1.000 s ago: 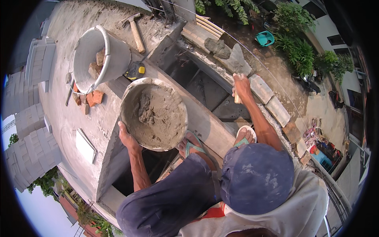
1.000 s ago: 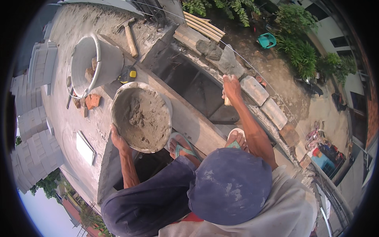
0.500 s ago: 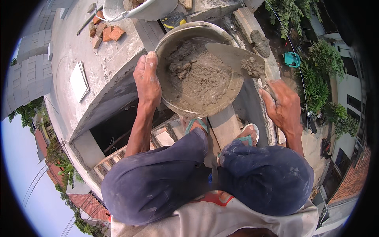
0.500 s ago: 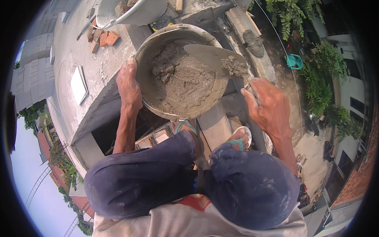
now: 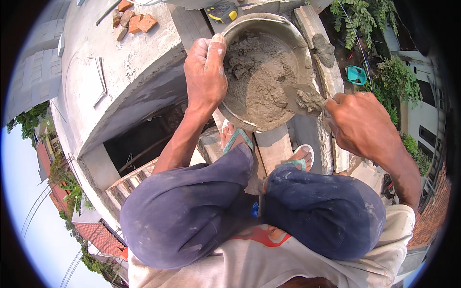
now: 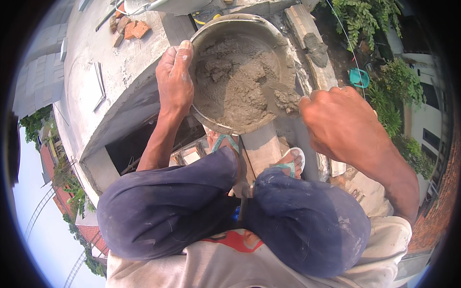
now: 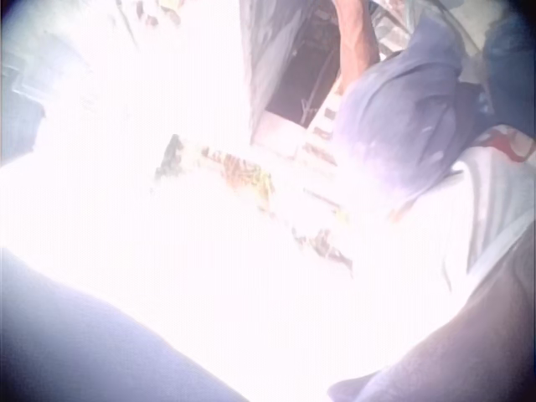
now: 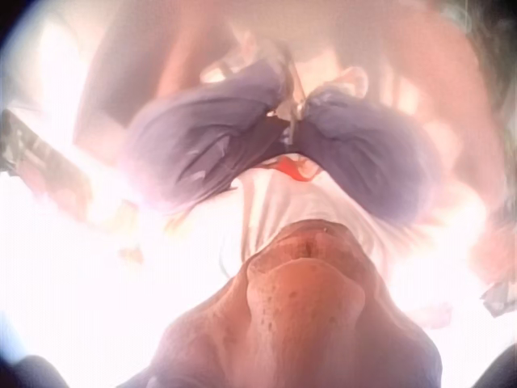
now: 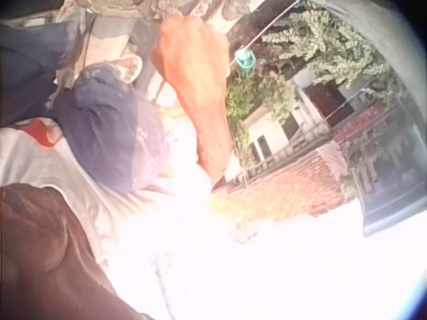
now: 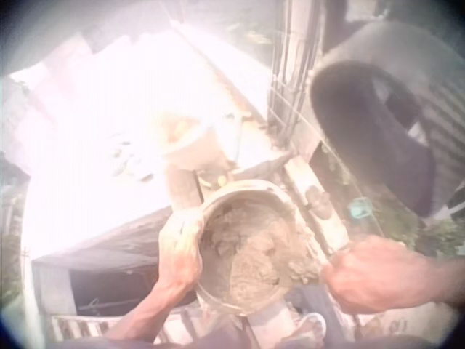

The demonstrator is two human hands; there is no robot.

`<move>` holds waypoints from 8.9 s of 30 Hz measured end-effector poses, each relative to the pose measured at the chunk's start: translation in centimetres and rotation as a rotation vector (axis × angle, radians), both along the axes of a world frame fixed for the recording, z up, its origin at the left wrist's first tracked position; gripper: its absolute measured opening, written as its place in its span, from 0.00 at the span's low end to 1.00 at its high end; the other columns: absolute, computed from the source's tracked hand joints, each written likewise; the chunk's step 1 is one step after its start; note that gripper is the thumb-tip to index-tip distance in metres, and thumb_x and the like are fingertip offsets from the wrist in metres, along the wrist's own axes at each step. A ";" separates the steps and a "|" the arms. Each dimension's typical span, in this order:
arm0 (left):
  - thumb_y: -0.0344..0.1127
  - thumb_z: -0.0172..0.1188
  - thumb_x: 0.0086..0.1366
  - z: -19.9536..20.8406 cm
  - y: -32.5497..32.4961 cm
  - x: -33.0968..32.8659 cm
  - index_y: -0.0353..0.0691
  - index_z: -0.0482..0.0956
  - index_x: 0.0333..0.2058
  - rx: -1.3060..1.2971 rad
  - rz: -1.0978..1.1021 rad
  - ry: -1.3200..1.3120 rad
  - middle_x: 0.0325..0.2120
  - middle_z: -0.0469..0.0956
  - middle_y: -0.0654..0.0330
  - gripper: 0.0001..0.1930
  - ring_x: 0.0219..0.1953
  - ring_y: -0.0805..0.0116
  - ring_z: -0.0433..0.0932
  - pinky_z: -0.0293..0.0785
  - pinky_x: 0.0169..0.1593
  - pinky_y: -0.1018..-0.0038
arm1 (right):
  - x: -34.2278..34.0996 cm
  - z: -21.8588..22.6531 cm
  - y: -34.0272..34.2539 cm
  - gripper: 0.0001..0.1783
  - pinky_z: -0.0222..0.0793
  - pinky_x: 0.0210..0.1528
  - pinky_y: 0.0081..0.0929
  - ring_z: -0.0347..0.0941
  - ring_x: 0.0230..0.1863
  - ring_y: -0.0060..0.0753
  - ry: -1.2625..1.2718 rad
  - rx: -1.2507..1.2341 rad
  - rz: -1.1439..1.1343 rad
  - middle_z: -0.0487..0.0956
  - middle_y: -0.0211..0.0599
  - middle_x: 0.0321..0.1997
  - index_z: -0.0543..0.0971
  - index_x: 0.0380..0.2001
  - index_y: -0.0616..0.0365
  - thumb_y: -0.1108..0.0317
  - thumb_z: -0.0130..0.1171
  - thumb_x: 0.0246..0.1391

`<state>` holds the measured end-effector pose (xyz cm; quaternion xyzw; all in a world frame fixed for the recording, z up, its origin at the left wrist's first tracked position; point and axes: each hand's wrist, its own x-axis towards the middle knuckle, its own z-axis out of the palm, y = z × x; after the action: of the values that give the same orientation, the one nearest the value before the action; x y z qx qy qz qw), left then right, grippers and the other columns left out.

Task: The person scoops mortar from a bucket with a trowel and applies it to a wall, then places bricks one by one along a guide string. They repeatedly pick up bricks, apply mortar, and set them in place, occasionally adjusting the string and tapping bricks to align them.

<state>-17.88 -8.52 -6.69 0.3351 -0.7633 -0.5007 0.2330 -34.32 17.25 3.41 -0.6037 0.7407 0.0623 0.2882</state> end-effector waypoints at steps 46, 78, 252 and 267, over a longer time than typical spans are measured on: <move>0.47 0.48 0.81 -8.6 -10.3 8.3 0.36 0.78 0.47 0.600 0.175 0.080 0.42 0.78 0.62 0.19 0.43 0.73 0.75 0.74 0.52 0.70 | -7.6 -34.4 -11.1 0.28 0.57 0.16 0.25 0.60 0.14 0.22 -1.868 -0.778 -1.759 0.65 0.24 0.19 0.69 0.34 0.48 0.33 0.50 0.71; 0.51 0.43 0.83 -10.0 -12.0 10.2 0.30 0.77 0.59 0.531 0.062 0.087 0.53 0.82 0.53 0.27 0.52 0.65 0.81 0.77 0.59 0.65 | -8.9 -32.9 -15.0 0.25 0.61 0.16 0.31 0.62 0.15 0.25 -1.725 -0.835 -1.967 0.65 0.28 0.20 0.67 0.37 0.53 0.40 0.49 0.74; 0.49 0.47 0.82 -10.3 -10.5 9.1 0.31 0.77 0.58 0.597 0.107 0.128 0.51 0.82 0.54 0.24 0.49 0.66 0.82 0.78 0.57 0.66 | -14.6 -26.6 -6.6 0.20 0.81 0.48 0.57 0.84 0.45 0.68 0.318 -0.285 -0.881 0.85 0.67 0.41 0.84 0.39 0.67 0.57 0.57 0.65; 0.47 0.50 0.81 -8.7 -9.7 7.8 0.35 0.80 0.45 0.580 0.138 0.166 0.41 0.78 0.66 0.19 0.44 0.76 0.71 0.70 0.53 0.72 | -6.4 -21.7 2.2 0.22 0.78 0.45 0.43 0.81 0.36 0.59 -0.044 -0.399 -0.937 0.85 0.54 0.34 0.83 0.46 0.65 0.54 0.64 0.65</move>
<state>-10.11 -18.24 -15.41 0.3966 -0.5425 -0.7063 0.2224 -40.77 19.45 -18.26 -0.2512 0.9231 -0.2290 0.1796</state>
